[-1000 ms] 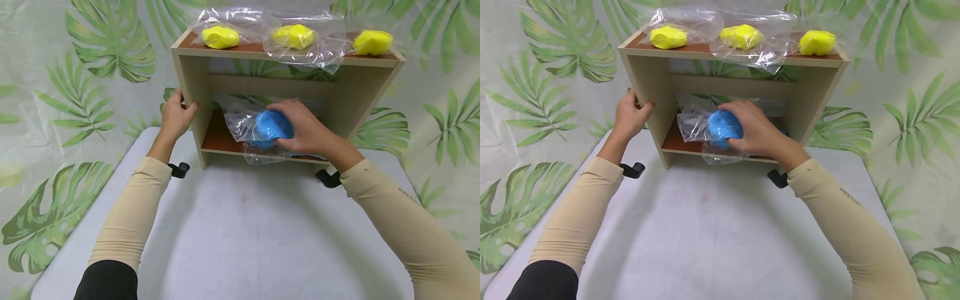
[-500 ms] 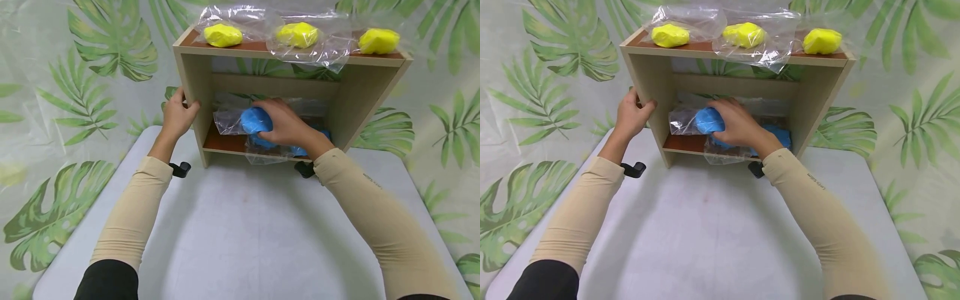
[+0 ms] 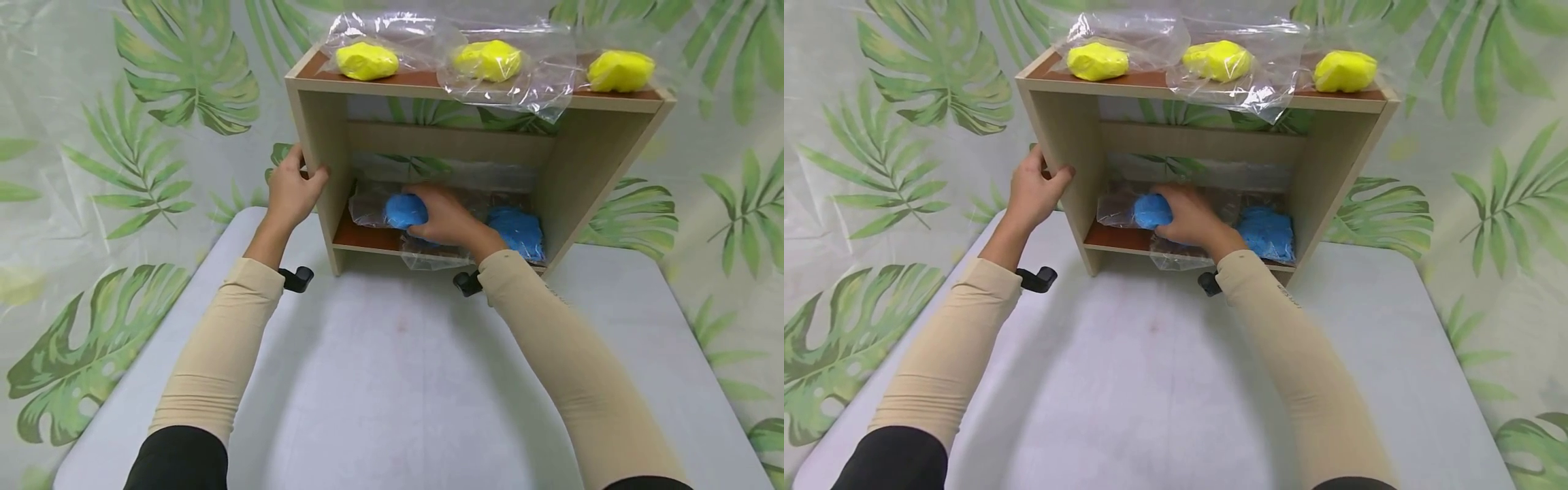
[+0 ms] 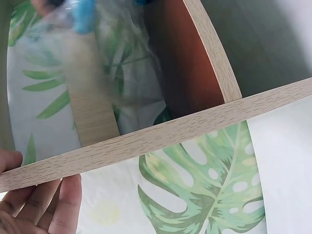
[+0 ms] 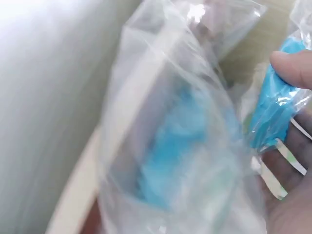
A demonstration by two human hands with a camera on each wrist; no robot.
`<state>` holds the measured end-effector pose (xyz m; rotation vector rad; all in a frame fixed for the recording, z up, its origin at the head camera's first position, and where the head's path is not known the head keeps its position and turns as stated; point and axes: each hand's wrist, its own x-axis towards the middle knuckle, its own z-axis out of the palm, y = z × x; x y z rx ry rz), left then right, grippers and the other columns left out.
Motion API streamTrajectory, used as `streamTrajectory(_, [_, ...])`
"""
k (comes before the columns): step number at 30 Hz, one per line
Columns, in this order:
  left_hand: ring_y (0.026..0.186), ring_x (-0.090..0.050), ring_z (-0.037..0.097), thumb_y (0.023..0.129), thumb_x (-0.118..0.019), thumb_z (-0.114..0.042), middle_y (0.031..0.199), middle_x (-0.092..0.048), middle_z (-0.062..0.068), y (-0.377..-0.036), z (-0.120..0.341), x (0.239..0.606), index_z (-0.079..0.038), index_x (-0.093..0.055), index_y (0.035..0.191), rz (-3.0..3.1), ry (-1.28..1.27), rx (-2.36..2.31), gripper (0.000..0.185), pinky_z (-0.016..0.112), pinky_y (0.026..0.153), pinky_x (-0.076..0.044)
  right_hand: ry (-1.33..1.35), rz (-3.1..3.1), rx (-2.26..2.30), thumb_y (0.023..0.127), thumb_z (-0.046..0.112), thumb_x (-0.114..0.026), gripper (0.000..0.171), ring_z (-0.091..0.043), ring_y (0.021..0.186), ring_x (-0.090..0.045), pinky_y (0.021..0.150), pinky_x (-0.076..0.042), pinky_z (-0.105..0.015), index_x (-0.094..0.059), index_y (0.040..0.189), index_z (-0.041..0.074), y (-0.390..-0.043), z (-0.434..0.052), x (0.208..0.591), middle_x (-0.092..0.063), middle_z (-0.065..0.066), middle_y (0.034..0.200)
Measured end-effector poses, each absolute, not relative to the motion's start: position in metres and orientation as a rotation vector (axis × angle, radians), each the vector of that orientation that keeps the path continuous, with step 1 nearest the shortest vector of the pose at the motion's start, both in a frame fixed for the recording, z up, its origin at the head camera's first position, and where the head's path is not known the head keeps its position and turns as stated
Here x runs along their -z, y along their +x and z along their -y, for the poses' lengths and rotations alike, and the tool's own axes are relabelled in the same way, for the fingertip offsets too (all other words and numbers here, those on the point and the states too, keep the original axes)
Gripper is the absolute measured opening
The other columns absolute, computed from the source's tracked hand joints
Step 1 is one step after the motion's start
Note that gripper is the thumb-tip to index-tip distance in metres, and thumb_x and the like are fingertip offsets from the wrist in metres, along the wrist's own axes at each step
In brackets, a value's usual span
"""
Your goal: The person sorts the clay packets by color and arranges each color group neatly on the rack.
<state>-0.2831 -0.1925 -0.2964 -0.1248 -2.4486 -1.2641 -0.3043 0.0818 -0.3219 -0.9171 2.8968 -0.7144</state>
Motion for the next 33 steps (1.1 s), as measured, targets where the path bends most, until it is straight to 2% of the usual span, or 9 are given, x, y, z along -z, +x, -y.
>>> streamTrajectory(6, [0.111, -0.069, 0.035, 0.094, -0.054, -0.026, 0.139, -0.06, 0.016, -0.284, 0.192, 0.296, -0.009, -0.049, 0.14, 2.446, -0.124, 1.261, 0.05, 0.047, 0.091, -0.057, -0.882, -2.87, 0.775, 0.086, 0.017, -0.071, 0.07, -0.038, 0.14, -0.042, 0.116, -0.035, -0.052, -0.042, 0.147, 0.002, -0.307, -0.072, 0.34, -0.045, -0.02, 0.151])
streamTrajectory(16, [0.112, -0.068, 0.034, 0.095, -0.054, -0.026, 0.14, -0.059, 0.015, -0.283, 0.192, 0.297, -0.009, -0.048, 0.14, 2.434, -0.137, 1.293, 0.049, 0.048, 0.092, -0.057, -0.804, -2.82, 0.885, 0.088, 0.018, -0.071, 0.066, -0.035, 0.145, -0.038, 0.118, -0.034, -0.05, -0.044, 0.147, 0.008, -0.311, -0.055, 0.357, -0.043, -0.014, 0.154])
streamTrajectory(26, [0.11, -0.069, 0.034, 0.094, -0.054, -0.026, 0.139, -0.059, 0.015, -0.283, 0.19, 0.297, -0.009, -0.05, 0.139, 2.443, -0.13, 1.272, 0.048, 0.047, 0.09, -0.056, -0.846, -2.819, 0.82, 0.086, 0.013, -0.071, 0.067, -0.036, 0.144, -0.038, 0.119, -0.033, -0.05, -0.044, 0.147, 0.003, -0.309, -0.053, 0.365, -0.041, -0.019, 0.154])
streamTrajectory(33, [0.111, -0.069, 0.033, 0.094, -0.054, -0.028, 0.139, -0.059, 0.014, -0.283, 0.19, 0.299, -0.01, -0.049, 0.139, 2.435, -0.119, 1.29, 0.049, 0.047, 0.09, -0.056, -0.852, -2.802, 0.922, 0.089, 0.018, -0.07, 0.066, -0.034, 0.149, -0.032, 0.12, -0.03, -0.051, -0.042, 0.148, 0.006, -0.305, -0.056, 0.364, -0.035, -0.014, 0.159])
